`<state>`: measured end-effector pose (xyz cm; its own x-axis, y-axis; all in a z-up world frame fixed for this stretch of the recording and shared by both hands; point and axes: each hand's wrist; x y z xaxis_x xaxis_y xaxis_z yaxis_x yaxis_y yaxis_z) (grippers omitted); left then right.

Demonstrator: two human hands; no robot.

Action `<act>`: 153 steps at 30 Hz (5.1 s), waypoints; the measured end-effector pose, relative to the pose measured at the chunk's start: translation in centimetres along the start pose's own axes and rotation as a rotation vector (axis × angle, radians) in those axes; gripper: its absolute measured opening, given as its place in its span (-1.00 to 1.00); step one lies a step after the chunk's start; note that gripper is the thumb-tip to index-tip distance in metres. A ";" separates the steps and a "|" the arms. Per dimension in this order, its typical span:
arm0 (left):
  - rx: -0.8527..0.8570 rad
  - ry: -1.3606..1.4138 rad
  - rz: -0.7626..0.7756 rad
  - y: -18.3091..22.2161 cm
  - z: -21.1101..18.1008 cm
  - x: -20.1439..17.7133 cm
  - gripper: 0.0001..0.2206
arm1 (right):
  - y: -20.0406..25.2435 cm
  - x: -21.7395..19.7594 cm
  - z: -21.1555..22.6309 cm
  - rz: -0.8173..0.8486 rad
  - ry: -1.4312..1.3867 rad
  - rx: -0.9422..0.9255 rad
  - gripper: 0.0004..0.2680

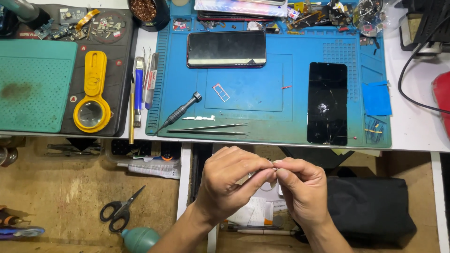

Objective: Repairing a smartphone by manipulating small internal components and wires using tweezers

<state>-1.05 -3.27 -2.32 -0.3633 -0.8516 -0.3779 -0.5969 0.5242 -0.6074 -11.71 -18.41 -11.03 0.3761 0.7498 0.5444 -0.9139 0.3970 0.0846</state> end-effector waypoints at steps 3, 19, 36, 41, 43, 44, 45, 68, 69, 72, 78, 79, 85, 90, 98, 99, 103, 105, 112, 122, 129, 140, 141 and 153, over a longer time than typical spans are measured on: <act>-0.031 0.038 0.000 -0.2 -0.2 0.1 -0.89 | 0.2 0.0 -0.1 -0.015 -0.005 0.018 -0.88; -0.040 0.045 -0.011 -0.1 -0.1 -0.2 -0.91 | 0.8 -0.4 -0.2 -0.081 0.019 0.104 -0.87; 0.042 -0.058 0.010 0.0 -0.2 -0.4 -0.92 | 0.9 0.6 0.2 -0.010 0.089 0.010 -0.90; 0.032 -0.046 0.011 0.0 -0.1 -0.3 -0.92 | 0.8 1.1 0.5 -0.021 0.123 -0.014 -0.90; 0.030 -0.041 0.011 0.0 -0.1 -0.3 -0.92 | 0.7 1.5 0.8 -0.023 0.154 -0.028 -0.91; 0.034 -0.044 0.008 0.1 -0.1 -0.2 -0.93 | 0.7 1.6 0.9 -0.040 0.218 -0.063 -0.90; 0.039 -0.047 0.006 0.1 0.0 -0.2 -0.93 | 0.7 1.7 1.0 -0.057 0.282 -0.099 -0.90; 0.038 -0.032 -0.014 0.4 -0.1 0.4 -0.93 | 0.4 1.8 1.3 -0.043 0.302 -0.121 -0.89; 0.033 -0.032 -0.019 0.4 -0.1 0.5 -0.93 | 0.4 1.8 1.4 -0.053 0.332 -0.122 -0.89; 0.030 -0.027 -0.023 0.5 0.0 0.8 -0.95 | 0.4 1.3 1.2 -0.080 0.404 -0.138 -0.91; 0.062 -0.048 -0.013 0.1 -0.2 0.7 -0.95 | 0.2 1.3 1.3 -0.058 0.337 -0.161 -0.91; 0.064 -0.048 -0.013 0.1 -0.3 0.6 -0.95 | 0.2 1.4 1.4 -0.058 0.337 -0.163 -0.91; 0.126 -0.110 0.004 -0.4 -0.2 0.4 -0.92 | 0.0 1.1 1.4 -0.067 0.280 -0.160 -0.88; 0.156 -0.161 -0.047 0.5 1.1 0.7 -0.93 | -1.4 -0.1 4.7 -0.198 0.460 -0.306 -0.84; 0.111 -0.146 -0.045 2.0 2.6 0.3 -0.96 | -3.1 -7.4 13.4 -0.155 1.564 -0.466 -0.90; 0.108 -0.143 -0.040 2.0 2.8 0.2 -0.96 | -3.4 -8.4 13.6 -0.079 1.625 -0.481 -0.89; 0.100 -0.146 -0.047 2.2 2.7 0.1 -0.96 | -4.3 -9.8 13.5 0.042 1.704 -0.498 -0.87; 0.111 -0.156 -0.052 2.3 2.8 0.0 -0.95 | -4.9 -10.8 13.3 0.115 1.838 -0.496 -0.82; 0.117 -0.151 -0.058 2.4 2.7 -0.1 -0.95 | -6.0 -9.9 13.9 0.227 2.136 -0.619 -0.94; 0.124 -0.137 -0.061 2.3 2.6 -0.1 -0.95 | -6.7 -9.3 14.6 0.329 2.168 -0.594 -0.97; 0.103 -0.107 -0.068 2.4 2.6 0.7 -0.95 | -6.9 -9.2 14.6 0.089 1.865 -0.338 -0.93; 0.118 -0.148 -0.142 0.4 4.7 6.0 -0.97 | -6.7 -9.0 12.6 0.062 1.701 -0.537 -0.91; 0.082 -0.167 -0.126 0.0 5.0 6.8 -0.98 | -6.4 -8.6 12.5 0.081 1.732 -0.611 -0.91; 0.128 -0.503 -0.182 -2.7 6.6 11.1 -0.92 | -5.8 -9.5 11.3 0.095 1.773 -0.828 -0.94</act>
<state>1.25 -14.05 -9.50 0.1433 -0.8376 -0.5271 -0.5153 0.3916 -0.7623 -11.77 -33.85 -7.24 0.5232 0.1680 -0.8355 -0.8507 0.0440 -0.5238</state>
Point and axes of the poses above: each hand's wrist, its own y-axis away from the middle knuckle, its own x-axis out of the palm, z = x × y, and after that the axes turned 3 degrees about x, right-handed
